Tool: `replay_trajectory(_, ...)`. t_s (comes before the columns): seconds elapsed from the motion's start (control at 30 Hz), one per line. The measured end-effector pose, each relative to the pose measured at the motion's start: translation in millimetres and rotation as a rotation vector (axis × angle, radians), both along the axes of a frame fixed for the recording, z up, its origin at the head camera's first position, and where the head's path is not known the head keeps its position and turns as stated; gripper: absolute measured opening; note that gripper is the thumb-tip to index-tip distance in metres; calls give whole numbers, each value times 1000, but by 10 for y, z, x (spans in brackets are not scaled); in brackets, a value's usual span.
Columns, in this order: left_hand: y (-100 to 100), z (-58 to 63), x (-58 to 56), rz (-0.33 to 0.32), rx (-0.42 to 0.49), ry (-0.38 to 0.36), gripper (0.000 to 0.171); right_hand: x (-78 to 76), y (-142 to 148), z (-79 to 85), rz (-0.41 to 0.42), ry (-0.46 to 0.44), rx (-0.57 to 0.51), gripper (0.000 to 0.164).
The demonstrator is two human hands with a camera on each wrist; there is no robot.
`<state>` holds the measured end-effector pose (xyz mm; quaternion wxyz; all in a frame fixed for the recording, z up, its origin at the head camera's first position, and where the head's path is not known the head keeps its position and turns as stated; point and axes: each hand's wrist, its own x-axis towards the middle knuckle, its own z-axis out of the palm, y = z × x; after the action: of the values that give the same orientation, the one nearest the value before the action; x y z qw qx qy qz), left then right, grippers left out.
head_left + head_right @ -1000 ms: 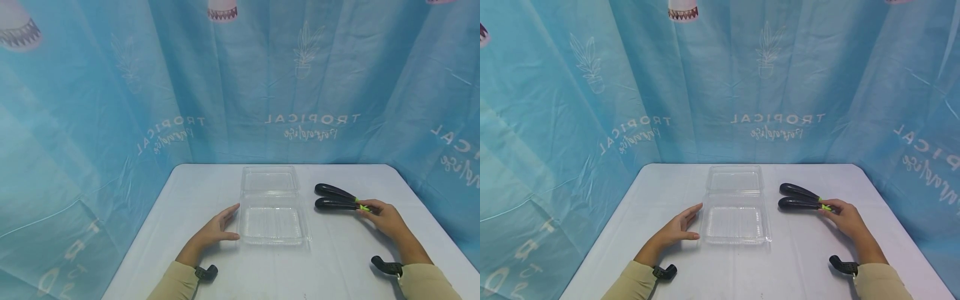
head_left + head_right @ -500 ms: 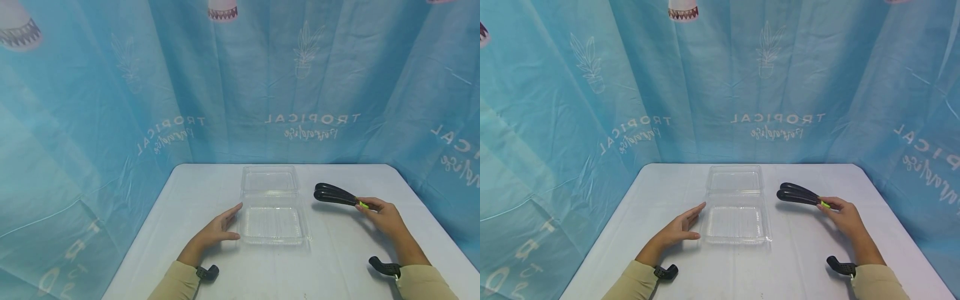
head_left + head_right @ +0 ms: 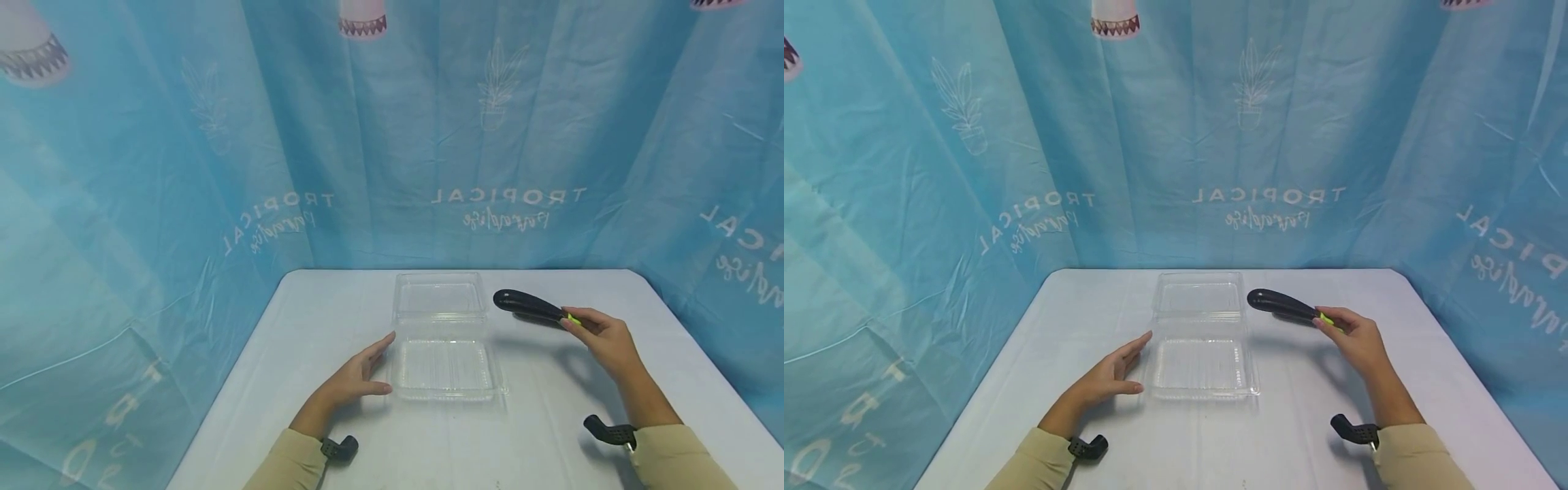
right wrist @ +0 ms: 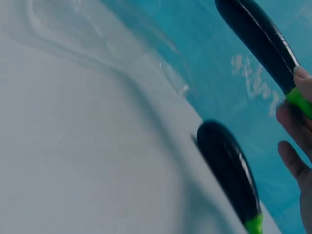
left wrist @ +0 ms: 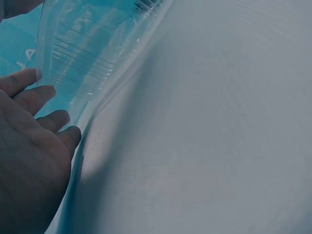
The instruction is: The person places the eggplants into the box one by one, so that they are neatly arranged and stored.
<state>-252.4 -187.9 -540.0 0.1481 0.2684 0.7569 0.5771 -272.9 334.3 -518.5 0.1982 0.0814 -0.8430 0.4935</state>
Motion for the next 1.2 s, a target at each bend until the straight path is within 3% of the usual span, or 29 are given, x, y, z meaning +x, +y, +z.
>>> replay_trajectory(0.2, 5, -22, -8, 1, 6, 20, 104, -3, -340, 200, 112, 67, -42, 31)
replay_trajectory(0.37, 9, -4, -8, 3, 0, 25, 104, -9, -640, 270, 192, 137, 20, 25)
replay_trajectory(0.57, 10, 14, 13, 22, -7, 18, 105, -57, -977, 215, 247, 126, 119, 26)
replay_trajectory(0.73, 11, -18, 5, 17, -7, 30, 105, -87, -1163, 125, 288, 110, 116, 24)
replay_trajectory(1.2, 2, -24, 7, 9, 9, 45, 104, -162, -1378, 33, 324, 175, 201, 25)
